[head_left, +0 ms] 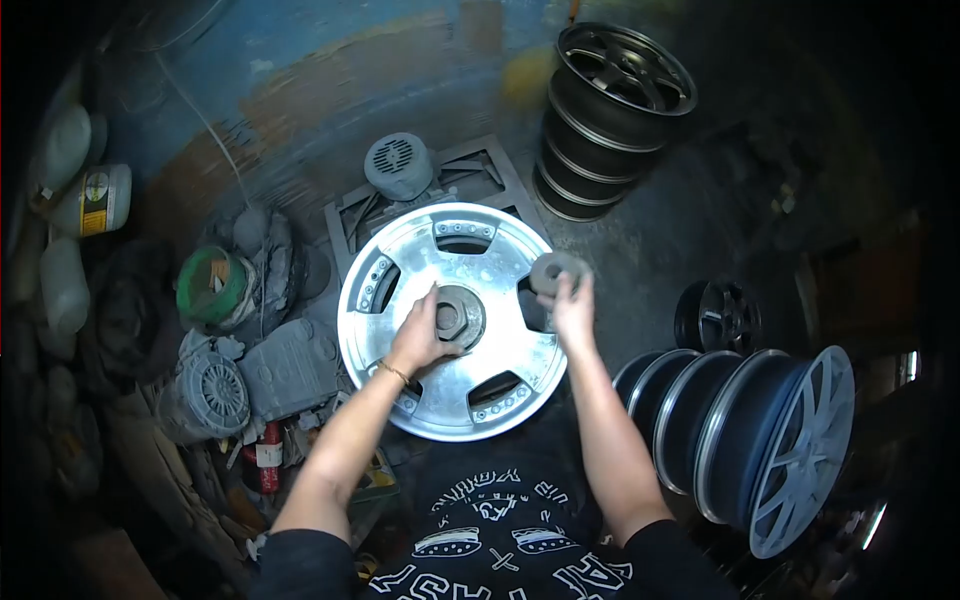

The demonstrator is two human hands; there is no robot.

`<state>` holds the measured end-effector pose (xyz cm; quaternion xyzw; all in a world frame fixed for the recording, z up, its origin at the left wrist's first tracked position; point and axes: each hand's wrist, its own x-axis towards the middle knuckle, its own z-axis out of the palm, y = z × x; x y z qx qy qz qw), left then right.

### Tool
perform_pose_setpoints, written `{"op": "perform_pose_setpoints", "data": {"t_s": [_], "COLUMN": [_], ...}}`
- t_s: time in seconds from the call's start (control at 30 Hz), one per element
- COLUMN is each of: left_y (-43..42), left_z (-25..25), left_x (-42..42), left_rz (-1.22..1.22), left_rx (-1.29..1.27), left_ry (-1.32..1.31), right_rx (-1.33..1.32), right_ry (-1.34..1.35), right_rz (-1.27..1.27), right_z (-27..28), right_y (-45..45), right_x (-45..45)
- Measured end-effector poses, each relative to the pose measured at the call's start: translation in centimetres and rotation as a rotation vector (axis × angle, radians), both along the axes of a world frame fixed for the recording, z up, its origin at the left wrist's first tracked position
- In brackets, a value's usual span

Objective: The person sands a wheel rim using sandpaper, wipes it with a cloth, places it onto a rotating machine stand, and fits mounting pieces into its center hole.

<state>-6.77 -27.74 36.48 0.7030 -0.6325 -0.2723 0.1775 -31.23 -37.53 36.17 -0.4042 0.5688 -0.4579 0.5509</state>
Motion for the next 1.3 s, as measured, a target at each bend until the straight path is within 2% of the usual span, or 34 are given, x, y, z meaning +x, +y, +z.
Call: {"op": "perform_pose_setpoints", "data": {"t_s": [0.03, 0.07, 0.13, 0.3, 0.33, 0.37, 0.4, 0.43, 0.47, 0.53, 0.6, 0.67, 0.7, 0.8, 0.87, 0.93, 0.97, 1.0, 1.03, 1.07, 1.1, 1.13, 1.17, 1.2, 1.27, 1.3], "left_y": [0.3, 0.4, -0.1, -0.6, -0.8, -0.9, -0.7, -0.7, -0.8, -1.1, -0.9, -0.9, -1.1, -1.4, -1.7, -0.5, 0.5, 1.9, 3.7, 6.0, 8.2, 10.5, 12.5, 14.8, 17.4, 18.8], "left_z": [-1.3, -1.9, -2.6, -2.6, -2.6, -2.6, -2.6, -2.6, -2.7, -2.6, -3.0, -3.1, -3.0, -3.0, -2.5, -1.2, -0.5, 0.8, 2.8, 5.0, 3.8, 4.2, 5.2, 6.5, 8.5, 9.4], "left_x": [-1.0, -1.9, -2.7, -0.8, -0.7, -0.5, -0.3, -0.1, 0.0, 0.4, 0.5, 0.6, 0.5, 0.9, 0.9, -0.1, -0.5, -0.6, -0.6, -0.5, -0.6, -0.3, -1.5, -1.8, -1.7, -0.9], "left_rz": [0.179, 0.171, 0.308, 0.078, 0.085, 0.063, 0.04, 0.017, 0.022, -0.054, -0.05, -0.058, -0.065, -0.101, -0.071, 0.004, 0.085, 0.175, 0.262, 0.372, 0.502, 0.276, 0.266, 0.175, 0.283, 0.441], "left_rx": [-0.055, -0.055, -0.032, -0.015, -0.019, -0.018, -0.014, -0.001, -0.008, 0.027, 0.026, 0.027, 0.029, 0.067, 0.075, 0.122, -0.011, -0.106, -0.263, -0.185, -0.069, 0.02, -0.023, -0.021, -0.253, -0.38], "left_ry": [0.047, 0.046, -0.013, -0.09, -0.091, -0.089, -0.088, -0.086, -0.088, -0.123, -0.116, -0.123, -0.118, -0.127, -0.154, -0.21, -0.163, -0.001, 0.322, 0.763, 1.26, 1.905, 1.978, 2.013, 2.257, 2.181], "right_rx": [-0.112, -0.099, -0.14, -0.128, -0.239, -0.298, -0.278, -0.218, -0.043, 0.15, 0.157, -0.121, -0.152, -0.04, 0.27, -0.082, -0.248, -0.367, -0.329, -0.283, -0.277, -0.272, -0.468, -0.862, -0.671, -0.712], "right_ry": [0.014, 0.008, -0.069, 0.031, 0.069, 0.288, 0.488, 0.524, 0.405, 0.245, 0.147, 0.106, 0.278, 0.373, 0.351, 0.48, 0.534, 0.539, 0.498, 0.46, 0.421, 0.39, 0.334, 0.277, 0.475, 0.463], "right_rz": [-0.041, -0.066, -0.118, -0.173, -0.2, -0.079, 0.179, 0.424, 0.527, 0.611, 0.417, 0.184, 0.343, 0.796, 0.927, 0.972, 0.975, 0.983, 1.093, 1.202, 1.36, 1.517, 1.648, 1.671, 1.877, 1.859], "right_z": [0.5, 1.7, 3.2, 4.3, -0.2, -4.1, -6.7, -7.6, -6.9, -4.8, -3.4, -2.5, -3.9, -5.0, 1.5, 1.3, 1.5, 3.1, 5.8, 8.9, 12.4, 15.3, 16.8, 16.9, 21.3, 22.8], "right_y": [-1.6, -3.0, -5.6, -8.9, -8.8, -7.4, -4.4, -1.8, -1.1, -1.8, -3.8, -5.2, -5.4, -1.9, -0.2, 1.6, 2.3, 3.0, 3.2, 4.2, 5.0, 5.5, 6.0, 6.6, 8.6, 10.2], "right_x": [-0.6, -1.1, -1.3, 2.4, 4.2, 5.8, 7.0, 7.6, 7.0, 5.2, 5.5, 6.8, 7.1, 4.8, 3.4, 1.9, 1.2, 1.4, 2.2, 2.9, 4.5, 6.4, 8.4, 10.7, 15.1, 16.6]}}
